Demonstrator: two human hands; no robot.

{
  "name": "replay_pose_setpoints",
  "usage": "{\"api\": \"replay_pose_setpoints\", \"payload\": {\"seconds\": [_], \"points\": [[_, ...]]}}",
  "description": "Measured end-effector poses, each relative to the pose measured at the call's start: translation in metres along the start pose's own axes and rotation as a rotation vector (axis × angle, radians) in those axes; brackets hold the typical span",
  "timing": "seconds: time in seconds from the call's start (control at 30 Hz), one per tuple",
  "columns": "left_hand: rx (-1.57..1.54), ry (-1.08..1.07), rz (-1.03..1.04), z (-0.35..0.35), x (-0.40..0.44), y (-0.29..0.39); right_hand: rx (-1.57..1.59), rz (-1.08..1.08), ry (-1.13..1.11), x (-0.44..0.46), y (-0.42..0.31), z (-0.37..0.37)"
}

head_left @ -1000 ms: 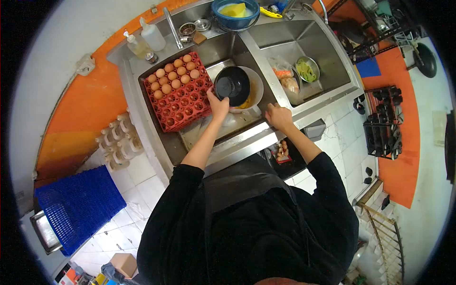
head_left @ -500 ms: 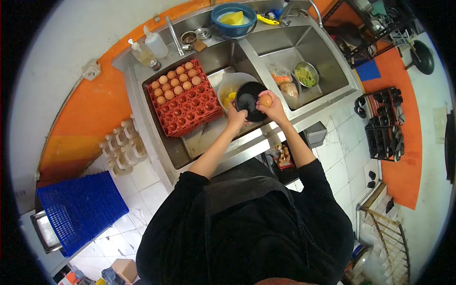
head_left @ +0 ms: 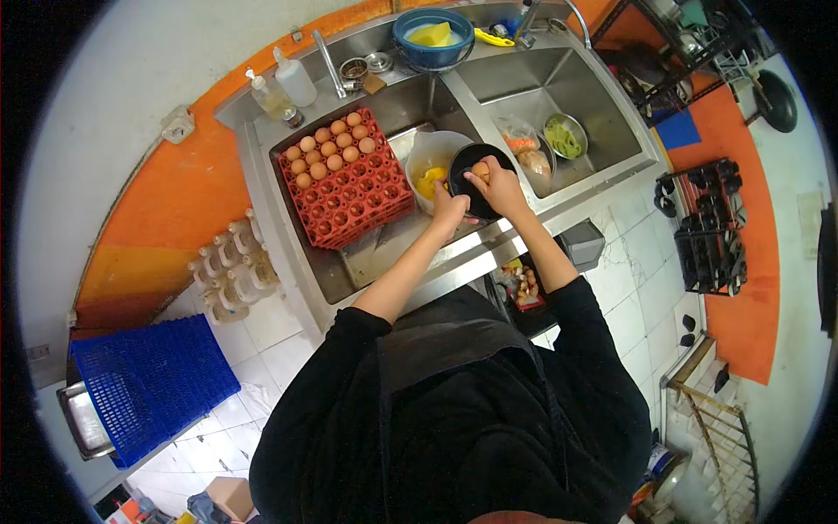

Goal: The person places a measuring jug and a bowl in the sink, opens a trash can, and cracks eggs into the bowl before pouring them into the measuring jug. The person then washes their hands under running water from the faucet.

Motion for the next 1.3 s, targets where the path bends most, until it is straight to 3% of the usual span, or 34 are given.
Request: {"api": "replay_pose_setpoints", "payload": {"seconds": [0.27,0.37,0.47,0.57,0.7,0.77,0.8,0.83,0.93,1.0,1.07,1.13,1.2,1.3], "points": [[-0.101,-0.075,-0.059,-0.007,0.003,-0.01,-0.353,-0.12,-0.025,0.008,-0.042,-0.03],[-0.109,-0.087,-0.071,-0.008,0.002,-0.01,-0.235,-0.133,-0.03,0.013,-0.044,-0.043],[-0.103,-0.069,-0.095,-0.012,-0.003,-0.007,0.062,-0.167,0.112,0.007,-0.033,-0.054],[-0.058,-0.06,-0.095,-0.021,-0.002,-0.005,0.439,0.032,0.177,-0.022,-0.018,-0.065],[-0.06,-0.156,-0.079,-0.032,-0.002,0.003,0.638,0.287,0.34,-0.108,0.021,-0.074],[-0.046,-0.194,-0.072,-0.038,0.0,0.005,0.387,0.371,0.488,-0.159,0.043,-0.082],[-0.036,-0.203,-0.056,-0.04,0.0,0.008,0.496,0.459,0.458,-0.184,0.062,-0.075],[-0.025,-0.213,-0.041,-0.042,0.0,0.009,0.223,0.506,0.52,-0.209,0.07,-0.078],[-0.109,-0.335,-0.146,-0.048,0.011,0.003,0.129,0.698,0.467,-0.257,0.08,-0.065],[-0.038,-0.276,-0.097,-0.045,0.006,0.01,-0.449,0.995,0.237,-0.273,0.098,-0.038],[-0.02,-0.287,-0.138,-0.047,0.013,0.008,-0.643,1.011,0.186,-0.275,0.111,-0.029],[0.016,-0.313,-0.155,-0.05,0.018,0.002,-0.437,0.79,0.345,-0.237,0.084,-0.051],[0.005,-0.293,-0.161,-0.05,0.022,0.003,-0.293,0.395,0.445,-0.19,0.052,-0.069],[0.074,-0.223,-0.104,-0.039,0.008,0.02,0.049,0.095,0.314,-0.107,-0.025,-0.07]]}}
Point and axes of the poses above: each hand's wrist, its own x-axis towards the middle knuckle, its own z-axis out of the palm, y = z × x, the point moved 7 cm from there along x, towards the middle knuckle, and after that the axes turned 11 degrees about -y, right-handed, at the moved point
